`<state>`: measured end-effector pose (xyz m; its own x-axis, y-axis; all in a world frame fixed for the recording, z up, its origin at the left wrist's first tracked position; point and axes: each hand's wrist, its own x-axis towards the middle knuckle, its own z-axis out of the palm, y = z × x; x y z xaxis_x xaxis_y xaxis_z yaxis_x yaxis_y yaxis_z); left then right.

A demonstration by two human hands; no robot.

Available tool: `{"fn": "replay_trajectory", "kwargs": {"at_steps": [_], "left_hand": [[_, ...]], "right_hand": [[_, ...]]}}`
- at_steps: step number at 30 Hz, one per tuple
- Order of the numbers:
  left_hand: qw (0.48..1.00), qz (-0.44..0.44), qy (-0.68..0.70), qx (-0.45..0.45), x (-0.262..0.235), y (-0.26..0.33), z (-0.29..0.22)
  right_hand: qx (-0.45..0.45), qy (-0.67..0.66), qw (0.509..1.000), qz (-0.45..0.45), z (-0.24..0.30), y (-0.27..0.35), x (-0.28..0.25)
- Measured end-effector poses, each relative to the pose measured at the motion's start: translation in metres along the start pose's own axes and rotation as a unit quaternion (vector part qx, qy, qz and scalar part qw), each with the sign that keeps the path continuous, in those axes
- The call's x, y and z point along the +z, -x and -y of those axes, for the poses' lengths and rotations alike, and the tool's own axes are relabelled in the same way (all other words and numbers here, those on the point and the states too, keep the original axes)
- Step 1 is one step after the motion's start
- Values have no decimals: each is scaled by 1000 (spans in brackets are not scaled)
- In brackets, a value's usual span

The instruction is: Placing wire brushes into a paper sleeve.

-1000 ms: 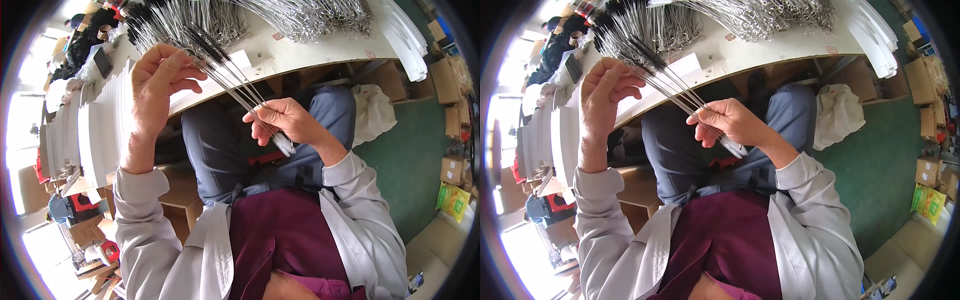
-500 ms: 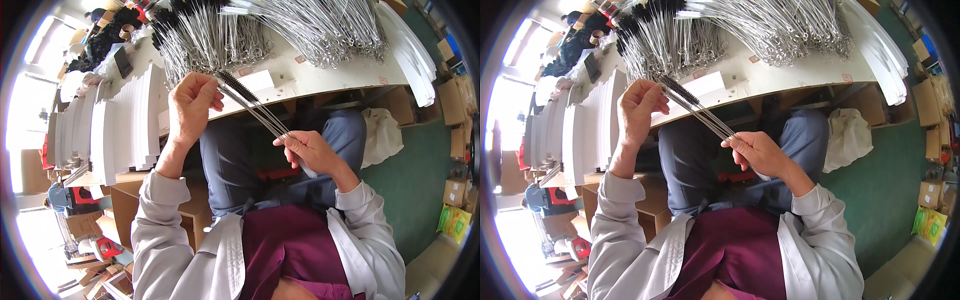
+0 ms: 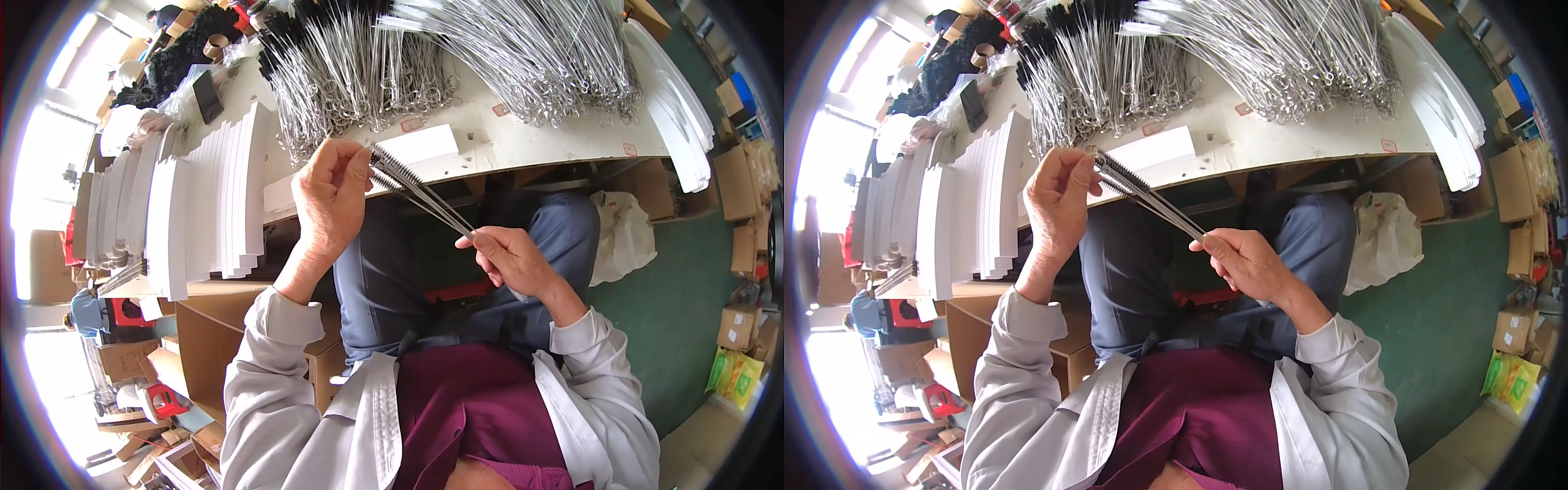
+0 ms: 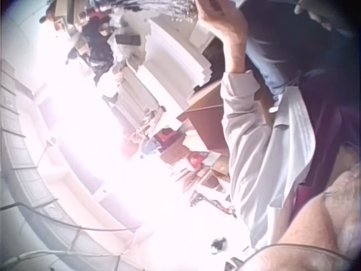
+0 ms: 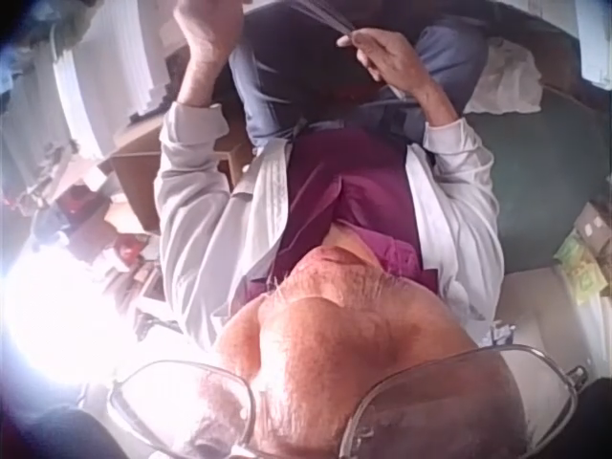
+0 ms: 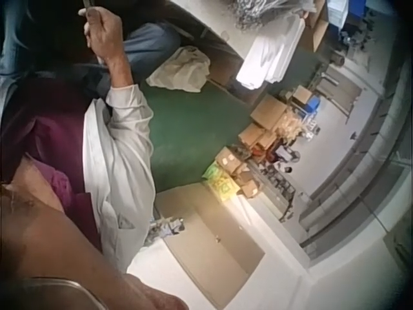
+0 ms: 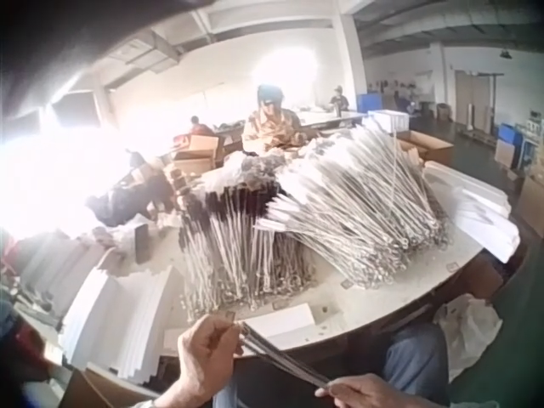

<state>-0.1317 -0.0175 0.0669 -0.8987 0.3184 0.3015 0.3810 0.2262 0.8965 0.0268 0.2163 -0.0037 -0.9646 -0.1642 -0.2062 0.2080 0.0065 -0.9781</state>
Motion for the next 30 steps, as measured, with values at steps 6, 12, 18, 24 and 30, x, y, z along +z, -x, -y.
{"fn": "replay_trajectory", "kwargs": {"at_steps": [6, 12, 18, 24, 30], "left_hand": [[999, -31, 4, -14, 1, 4, 9], [1000, -31, 1, -5, -2, 7, 20], [999, -43, 11, -22, 1, 11, 23], [998, -51, -23, -16, 2, 14, 25], [926, 6, -257, 276, -1, 23, 17]], "right_hand": [[-12, -12, 1000, -19, -1, 0, 0], [-13, 17, 999, -41, -3, 0, -1], [-30, 67, 995, -64, -4, 1, 0], [-31, 99, 992, -67, 0, 0, -1], [-105, 119, 982, -99, -8, 0, 1]]}}
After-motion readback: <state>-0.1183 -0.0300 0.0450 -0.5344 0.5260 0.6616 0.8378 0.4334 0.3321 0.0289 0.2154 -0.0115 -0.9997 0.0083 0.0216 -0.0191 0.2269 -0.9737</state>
